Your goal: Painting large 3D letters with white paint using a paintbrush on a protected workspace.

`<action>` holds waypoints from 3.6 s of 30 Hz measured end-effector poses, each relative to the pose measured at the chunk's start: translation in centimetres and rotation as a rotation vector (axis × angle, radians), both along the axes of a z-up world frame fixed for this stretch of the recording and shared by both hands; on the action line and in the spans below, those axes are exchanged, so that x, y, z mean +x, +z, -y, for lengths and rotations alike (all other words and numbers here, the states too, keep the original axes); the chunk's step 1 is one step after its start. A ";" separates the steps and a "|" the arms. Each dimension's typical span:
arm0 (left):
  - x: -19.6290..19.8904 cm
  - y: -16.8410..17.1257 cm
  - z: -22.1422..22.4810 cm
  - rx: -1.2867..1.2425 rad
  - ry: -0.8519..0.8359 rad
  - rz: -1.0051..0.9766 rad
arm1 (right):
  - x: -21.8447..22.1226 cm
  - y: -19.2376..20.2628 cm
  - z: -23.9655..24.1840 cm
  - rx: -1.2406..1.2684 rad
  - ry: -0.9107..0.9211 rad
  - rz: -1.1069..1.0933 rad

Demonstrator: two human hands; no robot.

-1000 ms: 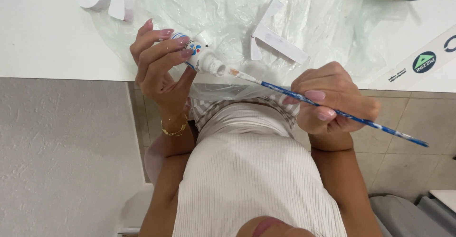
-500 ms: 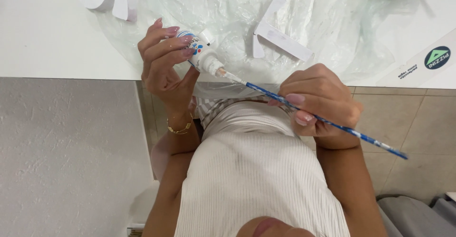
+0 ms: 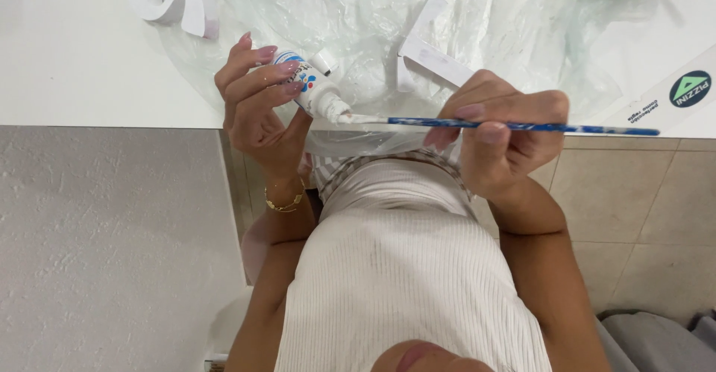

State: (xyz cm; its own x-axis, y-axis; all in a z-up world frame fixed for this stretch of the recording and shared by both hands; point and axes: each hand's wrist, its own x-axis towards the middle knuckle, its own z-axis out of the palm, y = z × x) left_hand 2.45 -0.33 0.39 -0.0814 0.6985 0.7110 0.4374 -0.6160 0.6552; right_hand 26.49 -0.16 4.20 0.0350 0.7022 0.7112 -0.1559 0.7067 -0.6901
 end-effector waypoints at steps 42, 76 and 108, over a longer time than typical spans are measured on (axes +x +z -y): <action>4.9 -7.7 -0.8 0.123 -0.094 -0.782 | -0.7 5.0 -15.8 -0.879 0.389 1.085; 5.0 -9.8 -1.4 0.197 -0.301 -0.711 | -0.8 0.6 -14.4 -0.525 0.224 1.051; 4.7 -10.1 -1.7 0.194 -0.298 -0.681 | -6.0 1.2 -17.4 -0.650 0.248 1.668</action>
State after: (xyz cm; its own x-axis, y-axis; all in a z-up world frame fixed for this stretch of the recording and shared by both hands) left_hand 7.12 1.33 -9.71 0.5907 0.4798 0.6487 0.5029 -0.8477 0.1691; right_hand 20.47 17.22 5.39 -0.4901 0.7299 -0.4766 0.8681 0.3595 -0.3422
